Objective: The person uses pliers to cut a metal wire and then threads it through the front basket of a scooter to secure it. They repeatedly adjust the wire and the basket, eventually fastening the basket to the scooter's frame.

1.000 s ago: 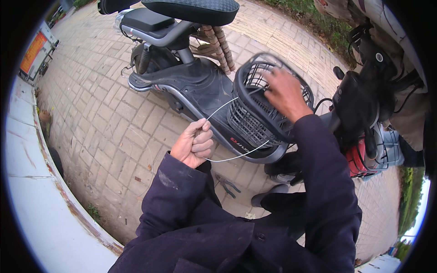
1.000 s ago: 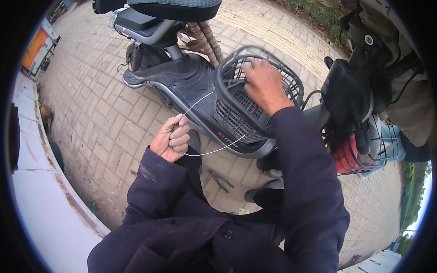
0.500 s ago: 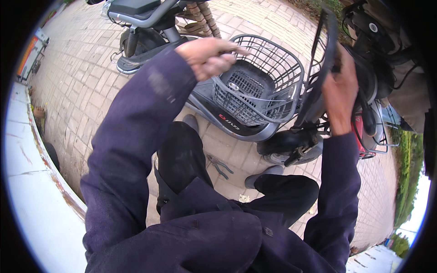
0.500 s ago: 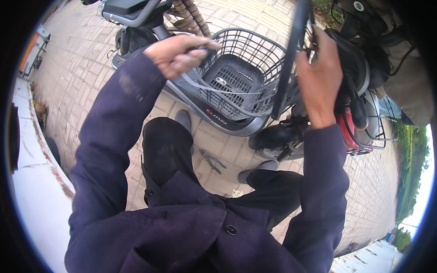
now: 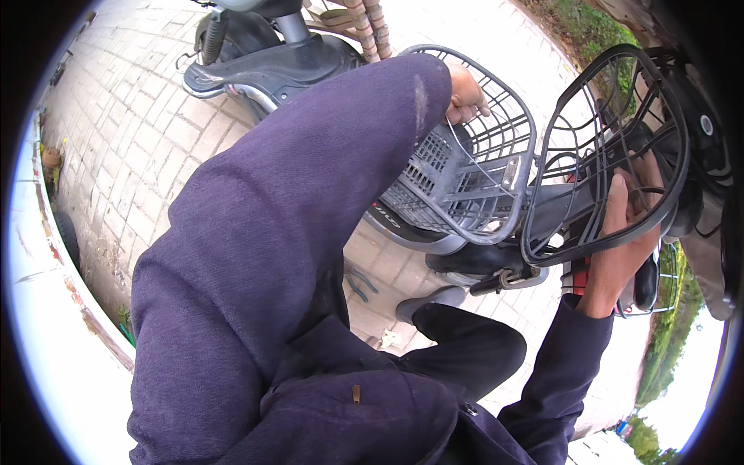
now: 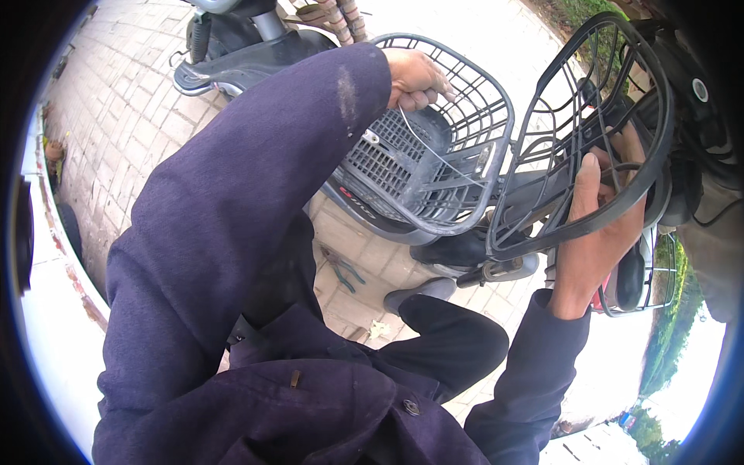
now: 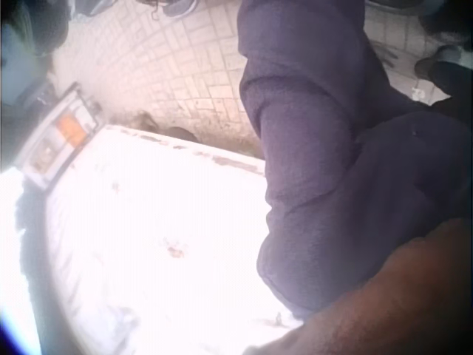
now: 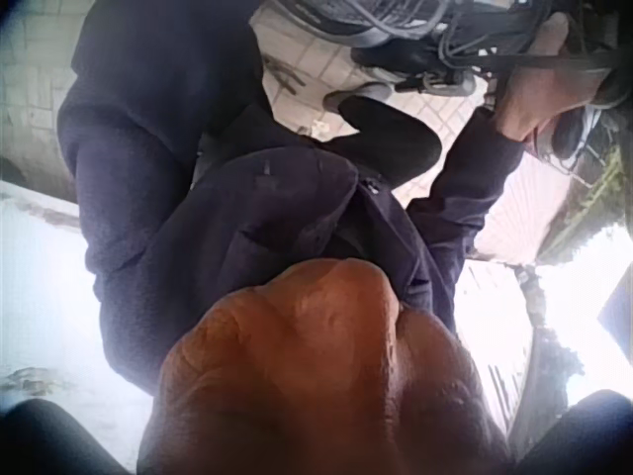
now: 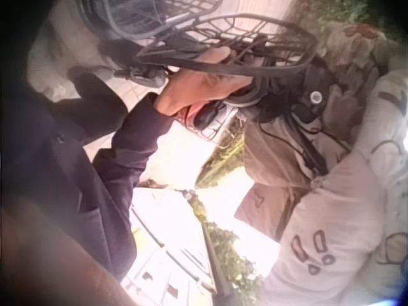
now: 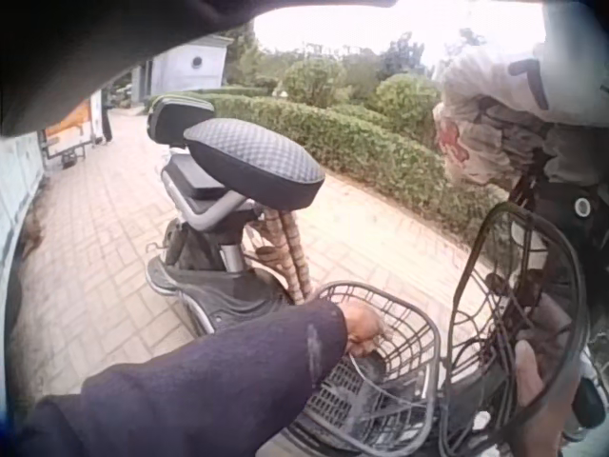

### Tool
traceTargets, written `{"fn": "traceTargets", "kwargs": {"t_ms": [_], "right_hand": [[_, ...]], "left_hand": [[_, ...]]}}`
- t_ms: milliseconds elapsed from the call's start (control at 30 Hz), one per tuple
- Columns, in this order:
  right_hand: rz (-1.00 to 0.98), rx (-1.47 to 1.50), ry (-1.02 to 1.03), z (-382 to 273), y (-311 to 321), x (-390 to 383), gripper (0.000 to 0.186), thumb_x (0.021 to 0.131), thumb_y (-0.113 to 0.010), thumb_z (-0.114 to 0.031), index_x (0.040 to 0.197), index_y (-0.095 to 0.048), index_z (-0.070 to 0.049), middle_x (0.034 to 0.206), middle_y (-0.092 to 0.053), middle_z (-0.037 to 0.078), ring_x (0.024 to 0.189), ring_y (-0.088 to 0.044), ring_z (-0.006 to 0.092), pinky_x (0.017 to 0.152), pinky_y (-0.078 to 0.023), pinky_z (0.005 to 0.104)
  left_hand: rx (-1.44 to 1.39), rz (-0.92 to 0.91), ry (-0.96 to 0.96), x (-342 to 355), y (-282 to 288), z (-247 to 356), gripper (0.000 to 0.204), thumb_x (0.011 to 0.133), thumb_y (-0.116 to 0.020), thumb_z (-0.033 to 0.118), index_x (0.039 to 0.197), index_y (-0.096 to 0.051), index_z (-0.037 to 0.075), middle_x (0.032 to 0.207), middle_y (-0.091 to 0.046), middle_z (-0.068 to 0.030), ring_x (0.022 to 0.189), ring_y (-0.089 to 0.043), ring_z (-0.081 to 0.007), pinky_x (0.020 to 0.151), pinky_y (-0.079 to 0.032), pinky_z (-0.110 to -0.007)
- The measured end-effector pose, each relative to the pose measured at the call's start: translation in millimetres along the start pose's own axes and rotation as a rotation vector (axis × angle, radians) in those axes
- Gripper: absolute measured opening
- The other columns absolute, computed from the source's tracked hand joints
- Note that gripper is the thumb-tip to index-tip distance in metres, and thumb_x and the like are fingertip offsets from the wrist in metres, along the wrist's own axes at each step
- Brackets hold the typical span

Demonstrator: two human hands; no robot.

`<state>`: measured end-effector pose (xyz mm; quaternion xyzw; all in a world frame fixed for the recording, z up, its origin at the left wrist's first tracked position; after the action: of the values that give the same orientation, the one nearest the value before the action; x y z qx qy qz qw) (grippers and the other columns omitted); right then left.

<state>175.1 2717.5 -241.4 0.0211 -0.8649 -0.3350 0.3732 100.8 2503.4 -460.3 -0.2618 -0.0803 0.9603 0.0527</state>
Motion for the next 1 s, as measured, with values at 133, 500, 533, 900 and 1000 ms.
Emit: {"fn": "traceTargets", "kwargs": {"t_ms": [133,500,533,900,1000], "right_hand": [[0.107,0.034,-0.111,13.5,-0.7,-12.8,0.035,0.100,-0.059,-0.005,0.133,-0.060,0.004,0.123,-0.067,0.012,0.099,-0.064,0.0125,0.086,-0.051,0.0243],[0.077,0.117,-0.258,42.9,-8.8,-43.5,0.025,0.101,-0.062,-0.010,0.122,-0.066,0.003,0.101,-0.069,0.008,0.089,-0.064,0.0119,0.086,-0.050,0.0253],[0.077,0.127,-0.281,49.0,-7.4,-51.4,0.025,0.101,-0.061,-0.010,0.122,-0.066,0.003,0.100,-0.069,0.007,0.088,-0.064,0.0115,0.085,-0.050,0.0250],[-0.180,0.425,-0.727,151.1,-79.8,-169.7,0.033,0.106,-0.053,-0.017,0.132,-0.059,0.003,0.111,-0.068,0.007,0.090,-0.060,0.0102,0.080,-0.049,0.0259],[-0.304,0.594,-0.796,166.0,-107.4,-178.5,0.038,0.107,-0.050,-0.019,0.138,-0.056,0.003,0.116,-0.068,0.007,0.093,-0.060,0.0093,0.081,-0.048,0.0247]], "left_hand": [[0.122,0.041,-0.077,5.5,5.9,-5.8,0.014,0.102,-0.060,0.011,0.104,-0.072,0.004,0.061,-0.048,0.0043,0.045,-0.035,-0.0038,0.036,-0.023,-0.022],[0.024,-0.239,-0.002,23.1,-5.9,-24.9,0.019,0.101,-0.061,0.014,0.108,-0.068,-0.002,0.064,-0.047,0.0036,0.048,-0.035,-0.0018,0.036,-0.023,-0.020],[0.038,-0.289,0.013,24.8,-13.0,-23.2,0.020,0.101,-0.060,0.013,0.112,-0.067,-0.002,0.064,-0.047,0.0039,0.047,-0.036,-0.0022,0.036,-0.025,-0.020],[0.066,-0.219,0.134,28.4,-21.5,-35.4,0.024,0.101,-0.066,0.022,0.108,-0.072,0.000,0.066,-0.049,0.0051,0.043,-0.034,-0.0024,0.036,-0.020,-0.023],[0.006,-0.175,0.102,28.7,-16.6,-41.8,0.022,0.101,-0.067,0.021,0.109,-0.074,0.002,0.067,-0.056,0.0037,0.043,-0.038,-0.0025,0.034,-0.024,-0.021]]}}
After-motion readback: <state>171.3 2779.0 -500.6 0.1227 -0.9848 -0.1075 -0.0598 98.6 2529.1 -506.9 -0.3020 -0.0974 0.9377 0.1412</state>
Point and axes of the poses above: each hand's wrist, its own x-axis towards the middle knuckle, its own y-axis out of the back of the hand, z = x × y, the point moved 9 cm from there along x, towards the middle knuckle
